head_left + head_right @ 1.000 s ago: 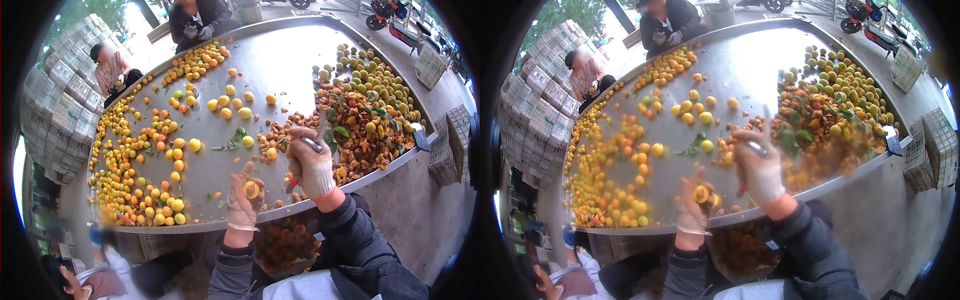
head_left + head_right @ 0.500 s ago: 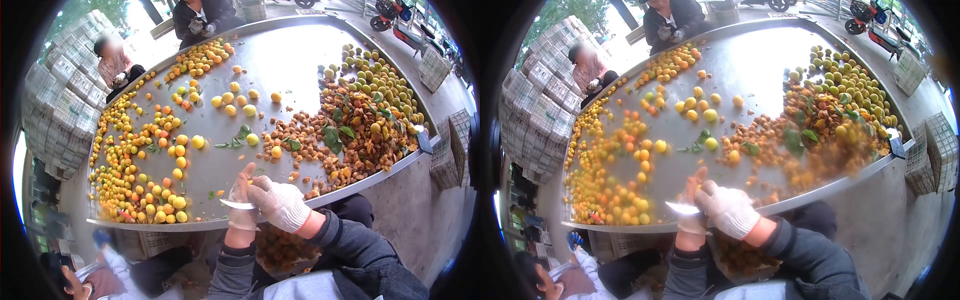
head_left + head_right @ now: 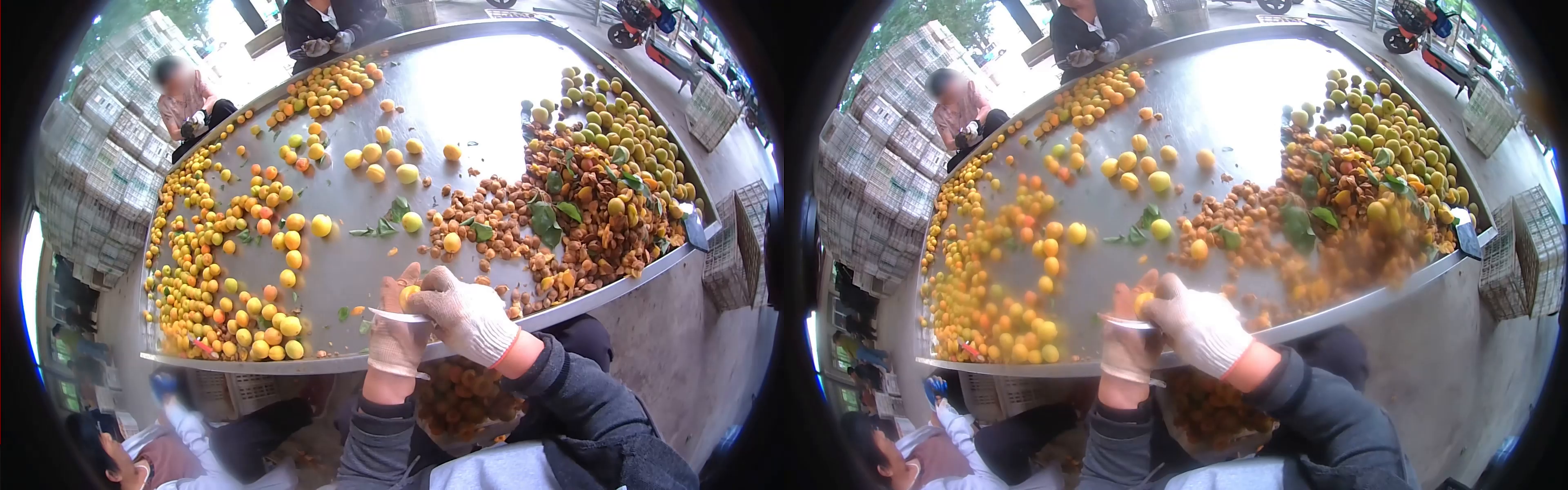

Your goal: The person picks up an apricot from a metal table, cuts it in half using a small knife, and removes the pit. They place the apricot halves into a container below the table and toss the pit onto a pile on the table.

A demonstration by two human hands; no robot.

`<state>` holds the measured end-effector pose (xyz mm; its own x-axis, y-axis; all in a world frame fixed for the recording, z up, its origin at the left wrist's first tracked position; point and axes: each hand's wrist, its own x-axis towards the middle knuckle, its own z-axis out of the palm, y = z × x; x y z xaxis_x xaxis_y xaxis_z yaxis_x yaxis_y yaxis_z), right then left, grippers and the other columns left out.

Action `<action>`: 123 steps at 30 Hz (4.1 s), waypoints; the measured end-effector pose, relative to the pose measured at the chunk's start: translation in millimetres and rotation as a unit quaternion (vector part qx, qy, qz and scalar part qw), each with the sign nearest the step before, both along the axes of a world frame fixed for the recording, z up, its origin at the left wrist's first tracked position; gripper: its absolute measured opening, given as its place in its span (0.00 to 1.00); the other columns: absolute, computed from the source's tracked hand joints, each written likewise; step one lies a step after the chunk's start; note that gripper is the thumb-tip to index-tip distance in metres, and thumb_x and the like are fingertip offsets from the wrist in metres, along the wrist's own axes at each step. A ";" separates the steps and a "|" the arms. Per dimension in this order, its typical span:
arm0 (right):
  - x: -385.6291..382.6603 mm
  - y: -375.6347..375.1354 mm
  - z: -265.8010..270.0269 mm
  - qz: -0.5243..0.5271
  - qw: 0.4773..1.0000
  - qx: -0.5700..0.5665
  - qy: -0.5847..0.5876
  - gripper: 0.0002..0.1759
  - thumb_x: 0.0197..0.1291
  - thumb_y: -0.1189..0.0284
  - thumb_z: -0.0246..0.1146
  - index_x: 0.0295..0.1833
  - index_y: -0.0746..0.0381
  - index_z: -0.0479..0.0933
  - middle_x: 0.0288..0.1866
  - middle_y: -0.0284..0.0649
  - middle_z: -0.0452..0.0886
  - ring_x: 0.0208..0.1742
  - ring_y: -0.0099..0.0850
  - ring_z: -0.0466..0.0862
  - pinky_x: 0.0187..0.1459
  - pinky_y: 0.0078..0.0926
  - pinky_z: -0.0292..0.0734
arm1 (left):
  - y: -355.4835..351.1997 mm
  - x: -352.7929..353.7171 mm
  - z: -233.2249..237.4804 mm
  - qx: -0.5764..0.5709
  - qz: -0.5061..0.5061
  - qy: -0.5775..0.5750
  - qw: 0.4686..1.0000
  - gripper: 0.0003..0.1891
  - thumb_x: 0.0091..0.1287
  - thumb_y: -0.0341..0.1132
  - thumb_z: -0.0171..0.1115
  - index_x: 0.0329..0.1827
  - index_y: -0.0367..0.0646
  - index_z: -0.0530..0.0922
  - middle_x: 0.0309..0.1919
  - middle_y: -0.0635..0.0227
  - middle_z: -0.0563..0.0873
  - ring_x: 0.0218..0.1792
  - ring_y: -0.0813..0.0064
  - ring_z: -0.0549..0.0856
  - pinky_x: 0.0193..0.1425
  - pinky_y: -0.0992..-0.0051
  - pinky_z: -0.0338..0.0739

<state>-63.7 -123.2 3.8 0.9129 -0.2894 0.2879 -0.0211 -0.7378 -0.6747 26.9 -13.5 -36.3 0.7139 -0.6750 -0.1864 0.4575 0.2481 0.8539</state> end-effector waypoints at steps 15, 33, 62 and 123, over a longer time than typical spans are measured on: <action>-15.4 -45.0 20.9 -0.159 0.924 0.326 -0.118 0.08 0.59 0.78 0.67 0.44 0.65 0.81 0.36 0.32 0.80 0.32 0.19 0.79 0.33 0.18 0.74 | 7.4 12.6 0.2 0.516 -0.093 -0.462 0.715 0.18 0.55 0.39 0.68 0.48 0.43 0.83 0.47 0.59 0.83 0.43 0.61 0.85 0.51 0.67 0.80; -36.4 -59.4 34.6 -0.129 0.901 0.392 -0.136 0.08 0.61 0.75 0.65 0.45 0.65 0.81 0.24 0.31 0.78 0.19 0.16 0.75 0.21 0.13 0.69 | 29.7 -32.4 51.4 0.249 -0.160 -0.442 0.847 0.24 0.55 0.33 0.73 0.56 0.43 0.78 0.52 0.58 0.81 0.56 0.63 0.80 0.62 0.70 0.74; -15.5 -30.8 6.5 -0.039 0.940 0.338 -0.008 0.10 0.58 0.79 0.63 0.46 0.64 0.82 0.35 0.37 0.84 0.34 0.22 0.81 0.39 0.22 0.78 | 4.6 55.4 34.1 -0.126 -0.070 0.124 0.982 0.27 0.68 0.47 0.64 0.64 0.41 0.71 0.46 0.59 0.83 0.47 0.63 0.86 0.52 0.65 0.84; -1.1 -17.8 -9.2 0.009 0.976 0.197 0.096 0.14 0.50 0.78 0.64 0.45 0.60 0.82 0.32 0.49 0.83 0.33 0.50 0.83 0.36 0.37 0.78 | 0.3 1.8 46.5 0.226 0.048 -0.674 0.702 0.36 0.52 0.46 0.79 0.61 0.39 0.75 0.47 0.63 0.84 0.53 0.70 0.82 0.58 0.71 0.77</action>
<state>-64.8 -141.0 -5.3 0.9453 -0.3258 -0.0188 -0.1635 -0.4229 -0.8913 28.7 -13.1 10.1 0.4864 -0.7006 0.5222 -0.8411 -0.2137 0.4968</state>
